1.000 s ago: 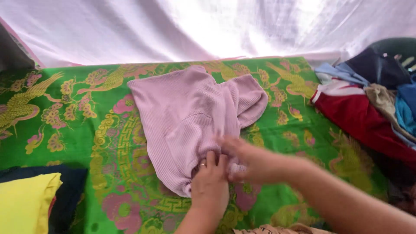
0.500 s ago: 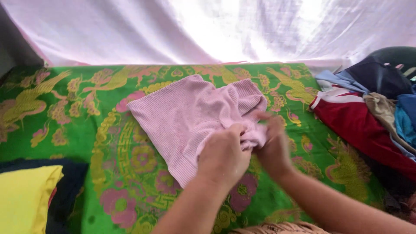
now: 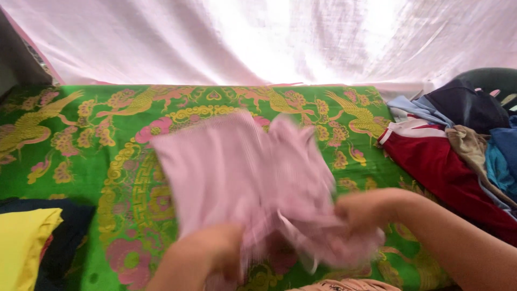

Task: Folding various items of clothing, including a pair of pink shorts and a blue t-shirt, on a surface covered with a green patterned cloth.

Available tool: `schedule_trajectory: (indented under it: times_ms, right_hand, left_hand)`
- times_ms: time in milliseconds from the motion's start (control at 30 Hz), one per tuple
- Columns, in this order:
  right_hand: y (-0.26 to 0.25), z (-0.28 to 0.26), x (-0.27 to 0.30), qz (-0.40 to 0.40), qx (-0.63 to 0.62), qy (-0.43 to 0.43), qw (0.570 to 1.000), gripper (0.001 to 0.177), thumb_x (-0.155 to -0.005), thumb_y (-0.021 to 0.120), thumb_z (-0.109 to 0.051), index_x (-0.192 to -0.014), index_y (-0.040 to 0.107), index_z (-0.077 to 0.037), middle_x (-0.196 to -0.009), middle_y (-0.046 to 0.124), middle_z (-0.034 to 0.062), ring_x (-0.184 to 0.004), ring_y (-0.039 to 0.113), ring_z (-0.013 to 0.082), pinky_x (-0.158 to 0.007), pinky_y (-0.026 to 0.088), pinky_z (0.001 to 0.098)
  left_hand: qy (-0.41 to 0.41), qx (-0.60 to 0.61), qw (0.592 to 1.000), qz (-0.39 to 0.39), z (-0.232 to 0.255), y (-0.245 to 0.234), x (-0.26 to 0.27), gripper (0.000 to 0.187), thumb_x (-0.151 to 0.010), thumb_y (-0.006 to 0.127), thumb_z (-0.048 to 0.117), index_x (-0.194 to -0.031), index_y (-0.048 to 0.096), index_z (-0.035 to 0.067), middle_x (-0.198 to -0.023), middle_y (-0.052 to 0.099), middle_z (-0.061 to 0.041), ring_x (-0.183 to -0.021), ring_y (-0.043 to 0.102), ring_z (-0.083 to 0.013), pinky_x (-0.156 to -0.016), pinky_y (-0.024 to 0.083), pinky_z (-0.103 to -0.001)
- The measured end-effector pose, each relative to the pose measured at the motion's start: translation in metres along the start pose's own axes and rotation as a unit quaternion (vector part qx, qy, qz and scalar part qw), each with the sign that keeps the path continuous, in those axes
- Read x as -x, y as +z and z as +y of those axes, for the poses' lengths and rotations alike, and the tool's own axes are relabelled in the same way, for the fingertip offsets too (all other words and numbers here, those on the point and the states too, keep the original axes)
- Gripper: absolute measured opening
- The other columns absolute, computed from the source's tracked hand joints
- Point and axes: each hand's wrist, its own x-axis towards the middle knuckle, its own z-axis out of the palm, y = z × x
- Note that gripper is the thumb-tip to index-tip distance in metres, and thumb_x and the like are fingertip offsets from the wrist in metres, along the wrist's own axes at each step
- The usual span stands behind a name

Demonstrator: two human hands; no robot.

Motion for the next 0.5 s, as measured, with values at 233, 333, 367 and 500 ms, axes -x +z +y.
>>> schedule_trajectory:
  times_ms: [233, 333, 367, 500]
  right_hand:
    - [-0.043, 0.135, -0.053, 0.111, 0.221, -0.093, 0.965, 0.049, -0.088, 0.084, -0.052, -0.117, 0.074, -0.014, -0.105, 0.068, 0.0085, -0.093, 0.064, 0.0259, -0.076, 0.051, 0.0438]
    - [-0.128, 0.131, -0.034, 0.67, -0.003, -0.05, 0.741, 0.017, -0.099, 0.058, -0.014, -0.103, 0.067, 0.0, -0.088, 0.071, 0.0168, -0.082, 0.071, 0.0289, -0.067, 0.057, 0.0467]
    - [-0.156, 0.132, -0.018, 0.668, 0.013, -0.054, 0.742, 0.016, -0.098, 0.058, -0.013, -0.105, 0.067, -0.002, -0.09, 0.071, 0.0157, -0.085, 0.071, 0.0286, -0.071, 0.056, 0.0467]
    - [-0.234, 0.109, 0.066, 0.665, 0.079, -0.071, 0.739, 0.018, -0.096, 0.058, -0.009, -0.11, 0.069, -0.008, -0.1, 0.07, 0.0115, -0.094, 0.069, 0.0274, -0.083, 0.053, 0.0467]
  left_hand:
    - [0.026, -0.056, 0.98, 0.191, -0.007, -0.006, -0.047, 0.016, -0.094, 0.067, 0.023, -0.108, 0.073, 0.017, -0.107, 0.066, -0.01, -0.1, 0.063, -0.0329, -0.082, 0.047, -0.051]
    - [0.034, -0.083, 0.958, 0.273, -0.024, -0.007, -0.093, 0.013, -0.099, 0.065, 0.021, -0.108, 0.074, 0.018, -0.104, 0.066, -0.01, -0.098, 0.064, -0.033, -0.079, 0.047, -0.051]
    - [0.035, -0.091, 0.949, 0.299, -0.031, -0.011, -0.12, 0.012, -0.101, 0.064, 0.02, -0.108, 0.074, 0.018, -0.104, 0.066, -0.009, -0.097, 0.064, -0.033, -0.078, 0.047, -0.051]
    - [0.047, -0.107, 0.927, 0.357, -0.037, -0.025, -0.143, 0.011, -0.103, 0.064, 0.02, -0.109, 0.073, 0.018, -0.108, 0.064, -0.009, -0.098, 0.063, -0.0315, -0.08, 0.047, -0.05]
